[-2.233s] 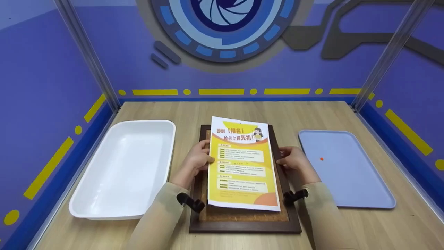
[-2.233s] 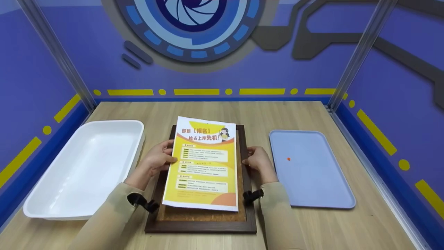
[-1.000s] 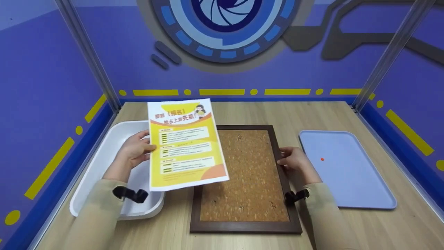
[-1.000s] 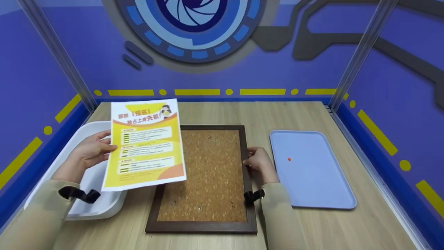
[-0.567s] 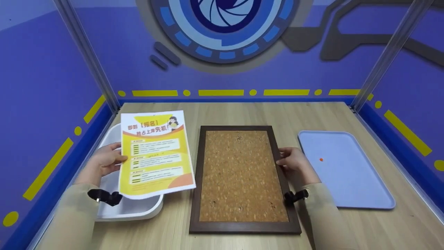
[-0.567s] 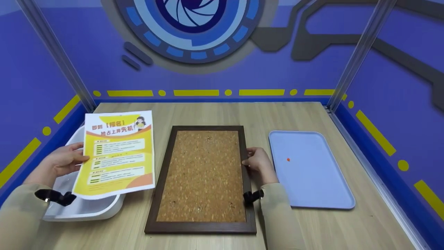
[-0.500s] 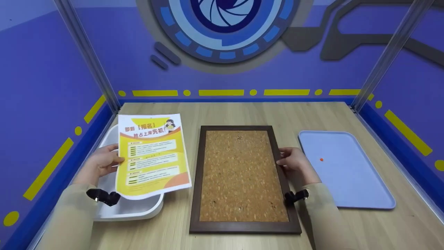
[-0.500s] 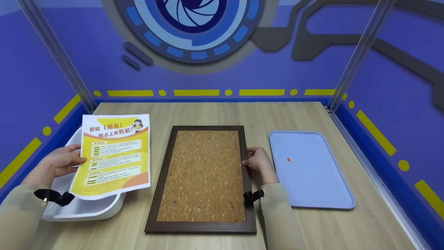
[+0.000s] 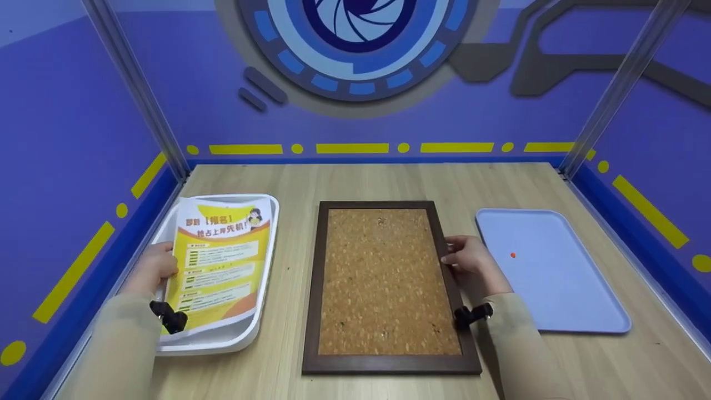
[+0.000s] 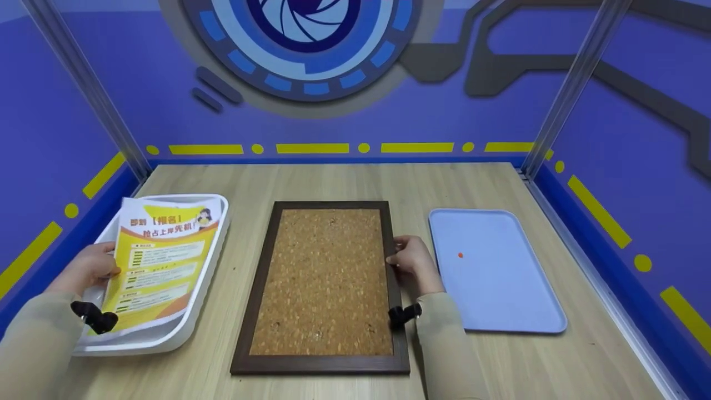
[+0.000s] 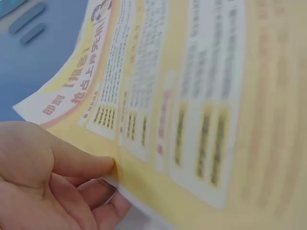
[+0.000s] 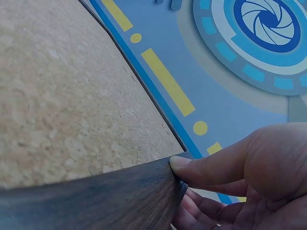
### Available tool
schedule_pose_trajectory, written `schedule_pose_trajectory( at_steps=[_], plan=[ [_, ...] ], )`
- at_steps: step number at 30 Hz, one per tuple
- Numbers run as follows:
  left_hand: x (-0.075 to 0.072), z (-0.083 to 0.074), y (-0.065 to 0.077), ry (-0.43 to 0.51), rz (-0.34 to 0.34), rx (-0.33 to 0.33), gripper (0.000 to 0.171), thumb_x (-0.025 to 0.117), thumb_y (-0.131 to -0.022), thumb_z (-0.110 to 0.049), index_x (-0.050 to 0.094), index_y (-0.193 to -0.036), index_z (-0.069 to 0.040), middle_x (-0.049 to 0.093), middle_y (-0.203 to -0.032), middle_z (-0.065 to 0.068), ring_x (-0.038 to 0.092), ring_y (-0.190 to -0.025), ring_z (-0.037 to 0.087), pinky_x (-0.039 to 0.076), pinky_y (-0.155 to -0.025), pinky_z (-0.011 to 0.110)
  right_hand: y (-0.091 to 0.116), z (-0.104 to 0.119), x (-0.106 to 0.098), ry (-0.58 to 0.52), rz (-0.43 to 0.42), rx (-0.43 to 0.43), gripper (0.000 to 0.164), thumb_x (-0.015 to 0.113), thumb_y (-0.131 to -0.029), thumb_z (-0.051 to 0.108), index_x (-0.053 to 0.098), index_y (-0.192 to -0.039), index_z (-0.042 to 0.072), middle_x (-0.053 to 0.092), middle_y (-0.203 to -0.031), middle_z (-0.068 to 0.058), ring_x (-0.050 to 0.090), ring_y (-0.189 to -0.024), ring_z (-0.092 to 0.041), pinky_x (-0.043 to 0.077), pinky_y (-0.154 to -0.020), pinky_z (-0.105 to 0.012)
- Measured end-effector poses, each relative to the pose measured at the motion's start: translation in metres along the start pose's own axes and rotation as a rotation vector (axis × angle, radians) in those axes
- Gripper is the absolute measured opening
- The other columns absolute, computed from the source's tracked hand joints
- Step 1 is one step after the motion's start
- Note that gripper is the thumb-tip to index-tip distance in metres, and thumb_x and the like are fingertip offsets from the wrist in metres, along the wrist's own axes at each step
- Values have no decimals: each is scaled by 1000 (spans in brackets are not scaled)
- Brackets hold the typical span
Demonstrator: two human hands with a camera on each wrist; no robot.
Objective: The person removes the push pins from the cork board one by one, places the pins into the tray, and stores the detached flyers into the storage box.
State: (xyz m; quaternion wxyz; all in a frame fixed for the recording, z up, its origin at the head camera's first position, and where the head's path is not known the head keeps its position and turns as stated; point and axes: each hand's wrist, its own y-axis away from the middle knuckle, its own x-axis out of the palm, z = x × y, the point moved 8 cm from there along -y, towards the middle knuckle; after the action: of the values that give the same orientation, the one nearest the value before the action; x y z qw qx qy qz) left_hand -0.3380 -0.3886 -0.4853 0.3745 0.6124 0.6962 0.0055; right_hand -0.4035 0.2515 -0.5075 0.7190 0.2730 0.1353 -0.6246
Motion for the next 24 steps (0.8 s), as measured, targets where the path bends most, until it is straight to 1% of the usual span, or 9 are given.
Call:
schedule_pose_trajectory(
  at_steps=[1, 3, 4, 6, 11, 15, 19, 21, 24],
  plan=[
    [0, -2, -4, -46, -9, 34, 69, 42, -79, 6, 30, -146, -8, 58, -119, 20, 62, -89, 25, 51, -71, 31, 0, 0, 0, -5, -1, -2, 55, 67, -82, 1, 48, -134, -2, 57, -116, -22, 57, -85, -15, 51, -62, -25],
    [1, -6, -10, -88, -6, 92, 66, 37, -77, 12, 33, -142, 1, 58, -114, 25, 62, -85, 24, 51, -67, 29, 0, 1, 1, -8, 2, -8, 56, 67, -82, 1, 47, -134, -3, 57, -116, -23, 58, -87, -16, 52, -64, -26],
    [1, -6, -12, -102, -4, 109, 65, 36, -77, 13, 32, -141, 4, 58, -113, 26, 62, -85, 24, 50, -66, 29, 0, 1, 2, -10, 3, -10, 56, 67, -82, 1, 46, -134, -3, 57, -117, -24, 59, -88, -17, 53, -65, -27],
    [1, -7, -14, -124, -24, 111, 63, 37, -78, 13, 33, -140, 5, 57, -112, 27, 60, -86, 25, 50, -66, 29, 1, 1, 2, -14, 1, -14, 56, 67, -82, 0, 46, -134, -4, 57, -117, -24, 59, -90, -18, 54, -66, -28],
    [0, -13, -12, -153, -92, 86, 64, 38, -79, 11, 26, -142, 7, 44, -129, 32, 49, -105, 35, 44, -85, 42, 1, 1, 3, -27, 2, -11, 57, 66, -82, -1, 45, -135, -4, 57, -116, -24, 59, -91, -18, 54, -66, -28],
    [-1, -22, -13, -163, -140, 96, 70, 43, -78, 9, 19, -144, 9, 29, -141, 35, 37, -119, 41, 32, -103, 52, -1, 1, 3, -22, 0, -12, 57, 66, -81, -1, 46, -134, -4, 57, -115, -23, 58, -84, -14, 52, -62, -25],
    [-1, -29, -14, -177, -188, 111, 74, 46, -78, 6, 14, -145, 9, 26, -143, 36, 32, -129, 45, 28, -107, 53, -2, 1, 4, -4, 3, -13, 55, 66, -82, 0, 47, -134, -3, 58, -116, -23, 57, -80, -12, 51, -60, -25],
    [-1, -33, -14, -151, -209, 115, 74, 47, -80, 3, 13, -146, 7, 25, -144, 35, 30, -131, 46, 28, -108, 52, -2, 1, 4, -2, 7, -9, 55, 66, -82, 0, 48, -134, -2, 58, -116, -22, 58, -81, -13, 51, -62, -25],
    [3, -43, -12, -90, -238, 146, 74, 49, -83, 0, 13, -147, 5, 24, -146, 33, 30, -132, 45, 29, -109, 50, -2, 1, 5, -7, 13, -4, 54, 66, -82, 0, 48, -134, -1, 58, -115, -22, 58, -81, -13, 52, -63, -26]
  ],
)
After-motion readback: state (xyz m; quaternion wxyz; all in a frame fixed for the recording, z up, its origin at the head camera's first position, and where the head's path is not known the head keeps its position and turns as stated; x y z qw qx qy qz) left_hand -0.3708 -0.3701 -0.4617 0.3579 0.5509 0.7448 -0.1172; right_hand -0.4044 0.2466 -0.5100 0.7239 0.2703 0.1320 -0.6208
